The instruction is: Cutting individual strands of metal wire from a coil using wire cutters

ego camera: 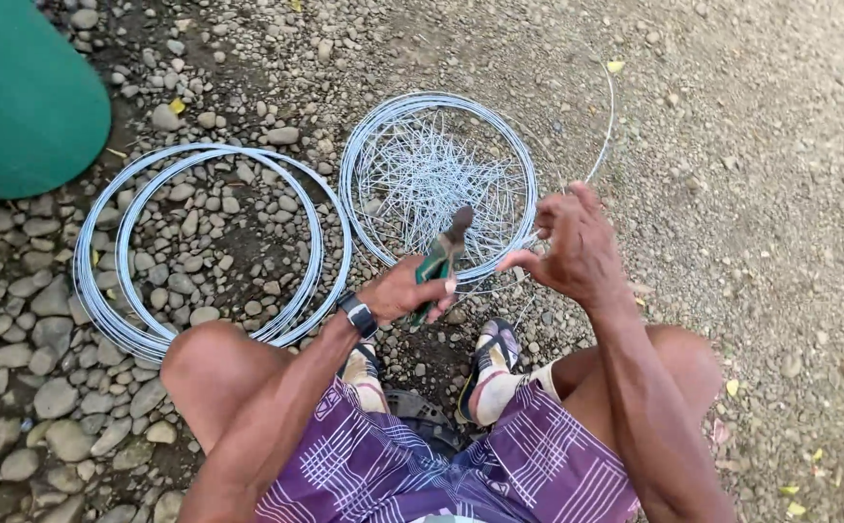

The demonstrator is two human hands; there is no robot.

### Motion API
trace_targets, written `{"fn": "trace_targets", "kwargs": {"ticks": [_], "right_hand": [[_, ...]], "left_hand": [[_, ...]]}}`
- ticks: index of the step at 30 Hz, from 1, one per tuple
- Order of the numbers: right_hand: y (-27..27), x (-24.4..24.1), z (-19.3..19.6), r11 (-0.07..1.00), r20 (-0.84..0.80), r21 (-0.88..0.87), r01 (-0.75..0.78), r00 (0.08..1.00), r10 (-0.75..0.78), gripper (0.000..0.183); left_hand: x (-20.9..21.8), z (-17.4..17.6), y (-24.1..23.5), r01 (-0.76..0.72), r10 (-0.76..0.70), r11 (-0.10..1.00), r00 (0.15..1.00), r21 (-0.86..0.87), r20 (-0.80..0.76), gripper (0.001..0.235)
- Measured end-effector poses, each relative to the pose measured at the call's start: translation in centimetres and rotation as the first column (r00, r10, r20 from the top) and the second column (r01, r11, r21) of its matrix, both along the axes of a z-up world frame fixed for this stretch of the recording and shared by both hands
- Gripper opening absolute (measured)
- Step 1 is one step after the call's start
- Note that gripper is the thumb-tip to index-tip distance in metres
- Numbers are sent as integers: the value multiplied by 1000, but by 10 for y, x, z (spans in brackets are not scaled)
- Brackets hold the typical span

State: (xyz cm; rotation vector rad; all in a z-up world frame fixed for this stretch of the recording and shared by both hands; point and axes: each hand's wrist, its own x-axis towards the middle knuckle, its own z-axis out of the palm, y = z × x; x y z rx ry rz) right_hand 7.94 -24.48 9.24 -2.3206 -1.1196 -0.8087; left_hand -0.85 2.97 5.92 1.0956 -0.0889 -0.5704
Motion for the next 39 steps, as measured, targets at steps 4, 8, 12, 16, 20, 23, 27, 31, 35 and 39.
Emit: {"fn": "trace_targets", "kwargs": {"ticks": [4,8,12,16,20,23,27,31,35,39], "right_hand": [[-1,-3,27,993,-164,-122,7,986,-27,79],[-26,2,7,996,-481,-68,-54,877,15,18],[-10,-6,9,999,-668,-35,39,742,-52,16],[3,-6,-12,945,-743,133,299,661,-105,5],[19,-6,-20,872,-823,261,415,567,-24,3],[26,-5,-29,868,-823,272,415,567,-14,5],[38,-9,-18,873,-815,283,397,579,1,9],[39,-8,-21,872,-823,269,409,568,-12,7],[36,-5,-28,877,-823,227,424,565,-60,7],[41,-10,-25,884,-812,209,419,578,-81,9]], "left_hand": [[11,-2,4,-28,16,985,997,172,75,21],[34,-30,27,-400,397,902,916,160,53,16],[41,-14,40,-540,548,818,837,197,17,16],[36,-63,34,-434,390,726,899,534,200,10],[14,-61,-1,-195,76,720,976,666,203,20],[6,-63,-19,-107,-80,666,974,738,213,24],[7,-46,-31,-121,-98,647,966,753,240,26],[11,-52,-32,-128,-89,635,967,762,237,24],[8,-40,-33,-132,-88,635,966,761,241,26],[8,-43,-37,-123,-84,625,971,771,223,25]]}}
